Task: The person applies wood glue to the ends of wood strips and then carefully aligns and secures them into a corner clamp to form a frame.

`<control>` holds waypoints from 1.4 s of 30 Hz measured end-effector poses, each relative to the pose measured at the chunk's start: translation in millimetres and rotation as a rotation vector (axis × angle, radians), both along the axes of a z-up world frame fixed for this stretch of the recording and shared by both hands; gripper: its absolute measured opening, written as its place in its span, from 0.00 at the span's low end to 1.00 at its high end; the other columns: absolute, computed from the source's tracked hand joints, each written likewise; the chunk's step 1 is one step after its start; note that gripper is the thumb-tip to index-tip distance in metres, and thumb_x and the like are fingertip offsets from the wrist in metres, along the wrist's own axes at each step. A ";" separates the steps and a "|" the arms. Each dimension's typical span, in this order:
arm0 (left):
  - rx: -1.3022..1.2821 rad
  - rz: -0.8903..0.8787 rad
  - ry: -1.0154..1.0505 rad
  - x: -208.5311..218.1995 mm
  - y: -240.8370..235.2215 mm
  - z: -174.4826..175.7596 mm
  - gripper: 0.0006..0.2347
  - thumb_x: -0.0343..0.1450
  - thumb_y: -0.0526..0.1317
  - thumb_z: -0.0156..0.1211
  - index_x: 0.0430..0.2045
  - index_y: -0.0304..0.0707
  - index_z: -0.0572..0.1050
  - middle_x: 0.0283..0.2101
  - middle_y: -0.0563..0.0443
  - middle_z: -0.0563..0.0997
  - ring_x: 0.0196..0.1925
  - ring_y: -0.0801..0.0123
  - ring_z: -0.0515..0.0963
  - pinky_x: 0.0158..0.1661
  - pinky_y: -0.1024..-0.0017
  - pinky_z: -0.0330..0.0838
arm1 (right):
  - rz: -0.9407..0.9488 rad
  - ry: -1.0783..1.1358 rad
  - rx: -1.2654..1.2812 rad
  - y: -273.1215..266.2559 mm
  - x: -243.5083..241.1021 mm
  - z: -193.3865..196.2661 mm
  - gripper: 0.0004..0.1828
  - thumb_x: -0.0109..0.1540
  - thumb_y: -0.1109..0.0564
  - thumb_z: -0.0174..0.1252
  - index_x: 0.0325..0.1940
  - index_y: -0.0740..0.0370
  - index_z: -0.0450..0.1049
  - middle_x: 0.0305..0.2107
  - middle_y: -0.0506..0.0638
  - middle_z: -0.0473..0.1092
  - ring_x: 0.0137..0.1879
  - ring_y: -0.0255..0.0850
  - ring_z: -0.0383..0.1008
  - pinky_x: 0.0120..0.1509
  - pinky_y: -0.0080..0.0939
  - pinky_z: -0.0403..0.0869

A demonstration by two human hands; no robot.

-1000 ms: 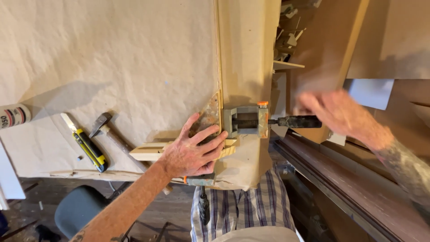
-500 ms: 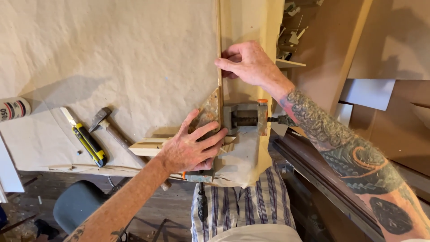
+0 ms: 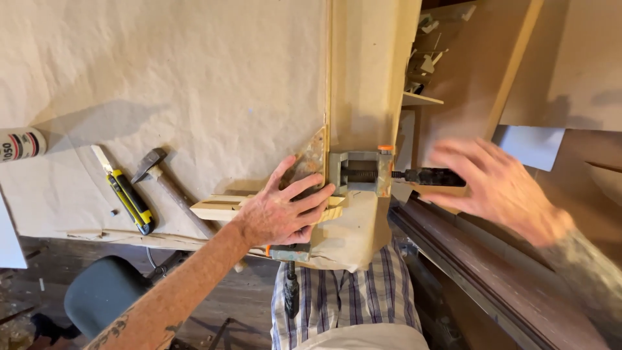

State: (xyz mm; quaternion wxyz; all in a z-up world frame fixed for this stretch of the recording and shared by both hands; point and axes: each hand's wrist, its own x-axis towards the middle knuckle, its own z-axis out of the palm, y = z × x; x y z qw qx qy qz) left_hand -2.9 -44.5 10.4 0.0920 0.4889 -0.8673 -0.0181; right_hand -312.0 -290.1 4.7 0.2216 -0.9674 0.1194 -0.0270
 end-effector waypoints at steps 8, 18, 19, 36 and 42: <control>0.002 -0.006 -0.011 -2.2 0.3 2.1 0.18 0.69 0.51 0.59 0.48 0.44 0.81 0.61 0.54 0.77 0.66 0.58 0.70 0.66 0.34 0.58 | 0.045 -0.146 -0.026 0.6 -66.6 -47.3 0.22 0.65 0.60 0.61 0.64 0.62 0.72 0.62 0.56 0.70 0.61 0.45 0.76 0.65 0.44 0.78; -0.006 -0.008 -0.025 -2.0 4.0 -0.1 0.18 0.67 0.53 0.60 0.45 0.44 0.81 0.63 0.53 0.76 0.68 0.55 0.67 0.66 0.32 0.57 | -0.813 0.163 1.337 16.1 -25.5 -16.9 0.21 0.71 0.53 0.51 0.58 0.71 0.76 0.21 0.52 0.65 0.26 0.41 0.64 0.35 0.40 0.68; -0.006 -0.011 -0.022 -2.1 4.0 -0.8 0.18 0.67 0.53 0.60 0.44 0.45 0.81 0.63 0.53 0.76 0.68 0.55 0.67 0.66 0.32 0.56 | -0.872 0.228 1.356 14.6 -22.1 -15.9 0.16 0.73 0.51 0.49 0.48 0.68 0.73 0.20 0.50 0.58 0.25 0.41 0.56 0.33 0.41 0.60; -0.073 0.001 0.072 -3.0 5.6 -6.9 0.15 0.65 0.51 0.62 0.38 0.44 0.83 0.60 0.52 0.79 0.67 0.54 0.68 0.66 0.31 0.57 | -0.215 0.034 0.046 5.5 -47.4 -67.3 0.18 0.67 0.47 0.57 0.58 0.55 0.75 0.45 0.51 0.78 0.14 0.33 0.62 0.22 0.36 0.71; -0.089 0.000 0.101 -3.3 5.5 -7.4 0.14 0.64 0.49 0.63 0.37 0.43 0.83 0.59 0.52 0.78 0.67 0.54 0.69 0.66 0.31 0.57 | -0.213 0.072 0.145 8.2 -43.4 -72.8 0.22 0.71 0.44 0.45 0.61 0.56 0.73 0.36 0.49 0.73 0.15 0.34 0.56 0.19 0.35 0.64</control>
